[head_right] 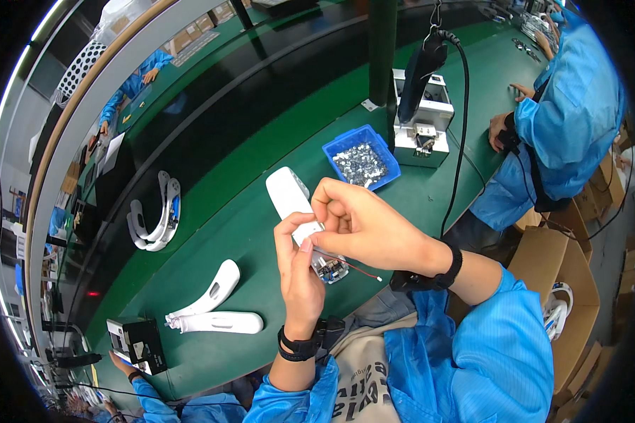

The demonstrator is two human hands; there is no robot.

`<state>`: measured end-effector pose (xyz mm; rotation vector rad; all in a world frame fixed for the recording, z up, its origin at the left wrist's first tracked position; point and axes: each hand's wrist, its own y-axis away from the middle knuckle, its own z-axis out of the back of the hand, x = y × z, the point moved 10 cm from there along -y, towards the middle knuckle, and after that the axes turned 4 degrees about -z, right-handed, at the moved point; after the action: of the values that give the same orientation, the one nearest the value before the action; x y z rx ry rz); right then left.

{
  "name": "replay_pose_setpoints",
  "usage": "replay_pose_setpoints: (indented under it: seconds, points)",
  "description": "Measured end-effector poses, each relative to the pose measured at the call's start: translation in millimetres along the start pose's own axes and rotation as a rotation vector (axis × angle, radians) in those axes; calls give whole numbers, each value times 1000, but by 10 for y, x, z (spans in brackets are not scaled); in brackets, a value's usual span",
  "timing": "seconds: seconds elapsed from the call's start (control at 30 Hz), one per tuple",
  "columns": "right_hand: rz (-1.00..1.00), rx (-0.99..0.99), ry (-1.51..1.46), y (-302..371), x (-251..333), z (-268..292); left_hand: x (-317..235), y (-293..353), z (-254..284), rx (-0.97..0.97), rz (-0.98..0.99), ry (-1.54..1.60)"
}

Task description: The recorder is assembling small electronic components into a white curved plastic housing using an electric screwdriver.

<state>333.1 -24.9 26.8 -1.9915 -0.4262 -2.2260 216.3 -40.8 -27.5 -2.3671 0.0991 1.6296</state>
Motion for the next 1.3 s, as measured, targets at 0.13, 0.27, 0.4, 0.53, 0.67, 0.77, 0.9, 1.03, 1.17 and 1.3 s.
replay_pose_setpoints:
  seconds: [0.13,0.27,0.4,0.53,0.67,0.77,0.9,1.03,1.17,1.3]
  points:
    - [-63,80,-120,-48,-223,-27,8,1,18,15,-44,18]
    - [-67,91,-328,-31,-338,-51,-39,1,-47,113,-18,74]
    - [134,-214,-281,131,-264,378,-23,4,-37,155,-18,51]
    - [506,-738,8,590,-111,1003,-40,-10,-101,117,12,36]
    - [765,-991,218,933,-14,1250,-31,-2,-116,97,28,-5]
    - [676,-1013,155,725,87,1448,-57,-2,-116,72,47,-2]
    - [574,-970,208,294,-11,1799,-35,-18,-212,46,72,51]
    - [595,-662,-207,-74,196,2112,-33,17,-258,-9,51,-23]
    - [637,-587,-214,-150,130,2263,-16,45,-153,-55,17,-57]
    - [705,-635,-288,42,150,2258,-10,25,-207,-24,35,-40]
